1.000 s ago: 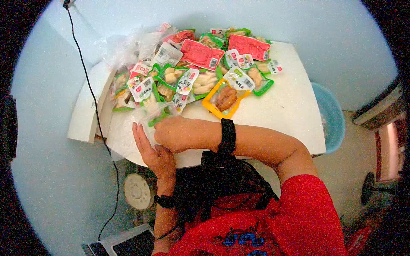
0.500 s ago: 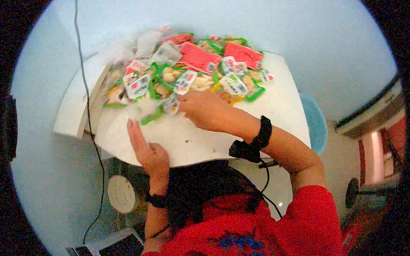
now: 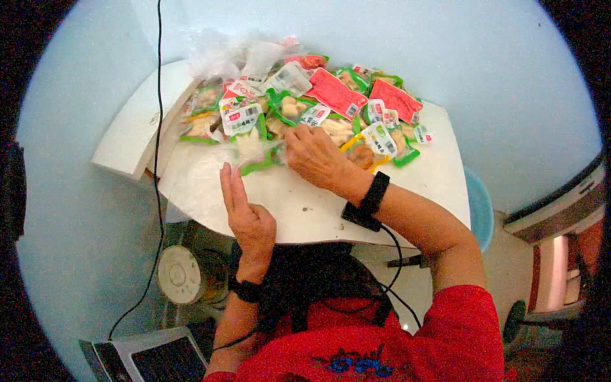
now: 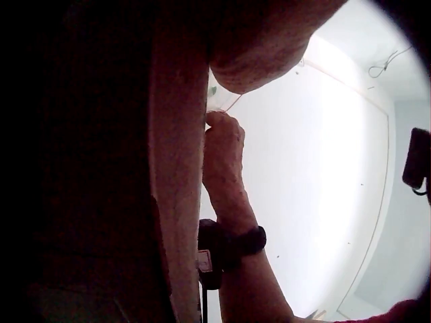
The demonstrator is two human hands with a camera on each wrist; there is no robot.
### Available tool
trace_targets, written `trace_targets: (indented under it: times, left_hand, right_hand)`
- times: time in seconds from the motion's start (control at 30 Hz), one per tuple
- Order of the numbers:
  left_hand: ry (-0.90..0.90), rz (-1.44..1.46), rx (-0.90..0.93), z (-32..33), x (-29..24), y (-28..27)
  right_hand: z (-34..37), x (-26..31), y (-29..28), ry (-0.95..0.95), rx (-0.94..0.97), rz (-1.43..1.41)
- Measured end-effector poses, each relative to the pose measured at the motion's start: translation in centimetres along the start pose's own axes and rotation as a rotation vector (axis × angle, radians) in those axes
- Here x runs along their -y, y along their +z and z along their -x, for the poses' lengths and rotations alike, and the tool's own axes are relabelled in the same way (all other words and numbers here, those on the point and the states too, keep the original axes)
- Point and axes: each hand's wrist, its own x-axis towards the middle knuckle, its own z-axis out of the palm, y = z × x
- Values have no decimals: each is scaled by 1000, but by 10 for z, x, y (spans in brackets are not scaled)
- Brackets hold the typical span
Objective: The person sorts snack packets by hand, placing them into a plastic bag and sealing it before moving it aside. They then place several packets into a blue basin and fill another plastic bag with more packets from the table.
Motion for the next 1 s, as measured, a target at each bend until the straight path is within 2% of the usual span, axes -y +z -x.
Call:
trace_targets:
  times: [0.03,0.13,0.33,0.43,0.53,0.63,0.73,0.83,0.93,1.0]
  left_hand:
    - [-9,6,3,0,0,-1]
    - [-24,24,-5,-2,-2,-1]
    - [3,0,-13,-1,2,-1]
    - [3,21,0,-1,1,-1]
    - [-8,30,17,-1,-1,-2]
    - [-16,33,21,-1,-3,-3]
    - [-6,40,17,-1,-2,-2]
    - [10,42,18,-1,-3,-2]
    - [-4,57,25,-1,-4,-3]
    - [-2,66,25,-1,-4,-2]
  right_hand:
    - [1,-1,-1,-12,35,32]
    - [1,-17,1,2,-177,-56]
    - [8,-47,-16,-12,-15,-270]
    - [15,-64,-17,112,-176,-426]
    - [16,-72,-43,568,-125,-850]
    - [25,-83,-54,482,-356,-688]
    - [39,-78,-65,698,-206,-1066]
    - [55,-63,-69,800,-210,-1413]
    - [66,-51,-88,944,-154,-1634]
    - [72,-43,-89,976,-188,-1771]
